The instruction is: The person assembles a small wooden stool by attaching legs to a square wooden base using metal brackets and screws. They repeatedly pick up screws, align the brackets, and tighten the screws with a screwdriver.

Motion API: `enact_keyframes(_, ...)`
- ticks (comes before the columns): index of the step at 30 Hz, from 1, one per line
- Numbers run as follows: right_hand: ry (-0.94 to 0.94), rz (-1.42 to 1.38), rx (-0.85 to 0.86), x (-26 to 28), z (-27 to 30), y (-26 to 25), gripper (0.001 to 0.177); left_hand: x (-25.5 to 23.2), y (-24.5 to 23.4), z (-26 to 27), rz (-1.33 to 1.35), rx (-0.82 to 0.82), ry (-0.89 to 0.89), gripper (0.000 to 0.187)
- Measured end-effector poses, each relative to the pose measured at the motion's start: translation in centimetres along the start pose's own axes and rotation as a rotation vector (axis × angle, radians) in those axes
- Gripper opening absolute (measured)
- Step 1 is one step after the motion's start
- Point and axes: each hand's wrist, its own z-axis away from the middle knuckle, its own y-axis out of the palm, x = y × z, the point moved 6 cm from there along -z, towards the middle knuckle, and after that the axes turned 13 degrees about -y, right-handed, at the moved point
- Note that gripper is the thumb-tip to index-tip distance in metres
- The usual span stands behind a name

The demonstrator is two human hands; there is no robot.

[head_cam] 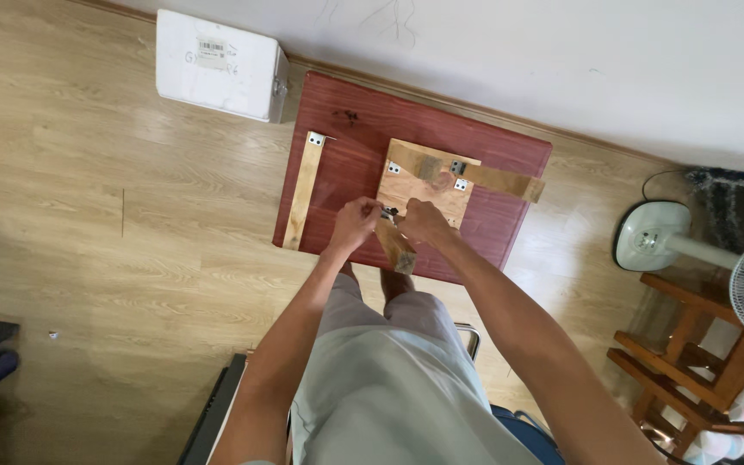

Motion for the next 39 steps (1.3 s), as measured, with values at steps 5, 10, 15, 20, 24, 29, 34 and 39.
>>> enact_keyframes(5, -0.286, 0.273, 0.022, 1.6, 2.1, -0.7, 0.042, -3.1, -1.9, 6.2, -0.261, 0.178, -0.025, 0.049)
enact_keyframes(10, -0.488, 0.473, -0.128, 2.6, 4.1, -1.6, 0.029, -4.6, -2.0, 9.4, -0.235, 0.320, -0.164, 0.084)
enact_keyframes(15, -0.465, 0.604, -0.038, 4.1, 4.0, -1.0, 0.033, -5.3, -1.9, 10.7, -0.181, 0.337, -0.157, 0.092)
enact_keyframes(20, -0.381, 0.466, -0.127, 4.6, 3.9, -1.5, 0.048, -5.8, -1.3, 11.4, -0.307, 0.272, -0.090, 0.079)
enact_keyframes(24, -0.625, 0.606, -0.209, 5.0, 3.4, -1.4, 0.032, -6.4, -1.3, 11.9, -0.196, 0.304, -0.031, 0.065)
enact_keyframes(29, -0.739, 0.766, -0.077, 4.5, 2.7, 0.0, 0.020, -6.3, -1.5, 12.0, -0.241, 0.265, -0.038, 0.063)
enact_keyframes(34, -0.343, 0.508, -0.007, 3.9, 1.7, -1.3, 0.024, -6.6, -1.5, 11.6, -0.224, 0.271, -0.038, 0.068)
enact_keyframes(39, -0.494, 0.530, -0.128, 4.4, 1.6, -0.9, 0.029, -6.3, -1.7, 11.7, -0.262, 0.286, -0.071, 0.068)
